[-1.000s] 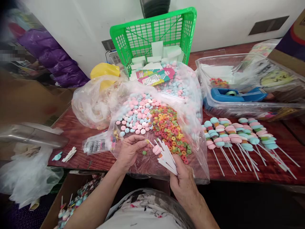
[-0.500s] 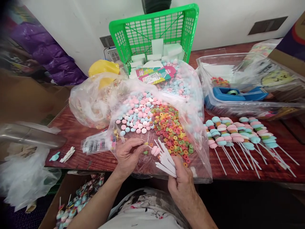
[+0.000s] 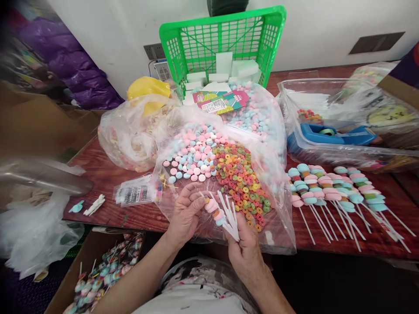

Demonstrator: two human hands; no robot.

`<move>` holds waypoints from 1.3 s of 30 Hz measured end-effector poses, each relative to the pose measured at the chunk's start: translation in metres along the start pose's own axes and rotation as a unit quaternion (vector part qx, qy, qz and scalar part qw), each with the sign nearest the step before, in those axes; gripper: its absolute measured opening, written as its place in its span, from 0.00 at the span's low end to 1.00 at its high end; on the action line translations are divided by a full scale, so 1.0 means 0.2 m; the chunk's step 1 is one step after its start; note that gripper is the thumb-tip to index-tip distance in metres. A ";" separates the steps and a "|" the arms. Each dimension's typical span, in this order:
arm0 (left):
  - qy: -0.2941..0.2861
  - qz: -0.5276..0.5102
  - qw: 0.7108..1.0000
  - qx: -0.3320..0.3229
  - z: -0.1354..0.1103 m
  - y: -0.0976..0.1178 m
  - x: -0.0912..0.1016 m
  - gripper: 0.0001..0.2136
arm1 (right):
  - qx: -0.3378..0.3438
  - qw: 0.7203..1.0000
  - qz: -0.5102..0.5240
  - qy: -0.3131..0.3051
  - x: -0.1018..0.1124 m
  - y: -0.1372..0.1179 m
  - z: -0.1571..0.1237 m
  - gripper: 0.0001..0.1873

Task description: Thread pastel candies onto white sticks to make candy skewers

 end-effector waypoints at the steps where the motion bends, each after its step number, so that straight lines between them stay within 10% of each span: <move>1: -0.002 -0.010 1.000 0.015 -0.01 -0.02 -0.01 0.19 | -0.005 1.000 0.005 -0.002 0.00 0.01 -0.01 0.07; 8: -0.036 0.016 0.997 0.063 -0.07 -0.13 0.00 0.21 | -0.044 0.999 0.023 0.000 -0.02 0.03 -0.02 0.09; 12: -0.083 0.200 0.976 0.002 0.09 -0.01 0.04 0.18 | -0.054 0.997 0.001 0.051 0.06 0.04 0.03 0.08; 14: -0.090 0.390 0.912 -0.093 0.22 0.10 0.06 0.14 | -0.066 0.995 -0.001 0.079 0.12 0.06 0.04 0.09; 17: -0.137 0.681 0.695 -0.183 0.33 0.15 0.05 0.04 | -0.080 0.992 0.000 0.094 0.18 0.10 0.05 0.11; 19: -0.179 0.751 0.600 -0.209 0.33 0.11 0.04 0.04 | -0.068 0.993 -0.013 0.096 0.18 0.10 0.05 0.08; 21: -0.204 0.731 0.605 -0.240 0.30 0.07 0.03 0.06 | -0.044 0.994 -0.033 0.093 0.17 0.09 0.04 0.06; 25: -0.105 0.595 0.760 -0.242 0.34 0.13 0.13 0.05 | -0.019 0.995 -0.052 0.079 0.15 0.08 0.03 0.06; 27: -0.052 0.574 0.788 -0.217 0.42 0.18 0.19 0.05 | -0.015 0.995 -0.052 0.078 0.14 0.08 0.03 0.05; 34: -0.129 0.632 0.736 -0.205 0.57 0.17 0.17 0.05 | 0.024 0.997 -0.051 0.058 0.09 0.08 0.03 0.06; 39: -0.190 0.743 0.595 -0.239 0.47 0.09 0.10 0.07 | 0.033 0.996 -0.066 0.046 0.09 0.06 0.03 0.05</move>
Point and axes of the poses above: each hand's wrist, its own z-axis towards the middle knuckle, its own x-axis out of the back of the hand, y = z × x, the point moved 6 cm from there along z, towards the middle knuckle, and after that the axes turned 9 degrees about -x, right-handed, at the moved point
